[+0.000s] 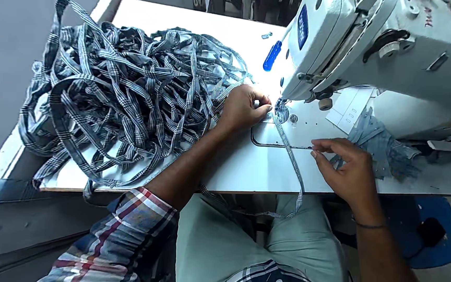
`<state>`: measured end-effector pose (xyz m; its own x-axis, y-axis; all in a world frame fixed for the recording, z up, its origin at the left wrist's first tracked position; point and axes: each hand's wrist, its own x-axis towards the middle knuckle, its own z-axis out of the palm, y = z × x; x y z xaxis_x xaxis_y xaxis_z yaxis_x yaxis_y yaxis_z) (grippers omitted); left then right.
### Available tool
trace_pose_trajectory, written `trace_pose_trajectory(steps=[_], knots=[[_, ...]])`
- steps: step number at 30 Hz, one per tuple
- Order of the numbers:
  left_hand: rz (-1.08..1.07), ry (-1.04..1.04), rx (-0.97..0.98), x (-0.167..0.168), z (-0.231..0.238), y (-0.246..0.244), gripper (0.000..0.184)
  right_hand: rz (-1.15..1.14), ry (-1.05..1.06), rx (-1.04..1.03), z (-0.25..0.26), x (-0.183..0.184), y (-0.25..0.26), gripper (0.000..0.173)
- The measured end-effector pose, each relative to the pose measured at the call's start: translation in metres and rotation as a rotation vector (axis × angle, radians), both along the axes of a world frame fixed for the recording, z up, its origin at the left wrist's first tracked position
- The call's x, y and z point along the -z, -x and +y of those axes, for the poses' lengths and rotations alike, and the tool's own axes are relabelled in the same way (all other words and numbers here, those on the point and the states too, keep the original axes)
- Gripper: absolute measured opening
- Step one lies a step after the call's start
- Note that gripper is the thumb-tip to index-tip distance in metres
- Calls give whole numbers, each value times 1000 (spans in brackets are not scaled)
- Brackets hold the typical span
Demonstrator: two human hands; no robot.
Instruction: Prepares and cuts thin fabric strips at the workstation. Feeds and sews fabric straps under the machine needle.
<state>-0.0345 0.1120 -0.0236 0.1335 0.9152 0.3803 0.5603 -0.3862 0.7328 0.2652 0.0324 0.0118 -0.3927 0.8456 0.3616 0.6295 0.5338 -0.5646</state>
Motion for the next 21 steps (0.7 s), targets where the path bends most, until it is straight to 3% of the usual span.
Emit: trace_pose_trajectory(steps=[10,16,21], knots=[[81,-14,-17,5,-1,-1,13,71,-38,31,14,21,20,21],[87,-7,-14,6,0,-2,12,97,-23,78,31,22,35,8],[105,-2,7,3,1,-1,13,115,38,133,55,21,52,8]])
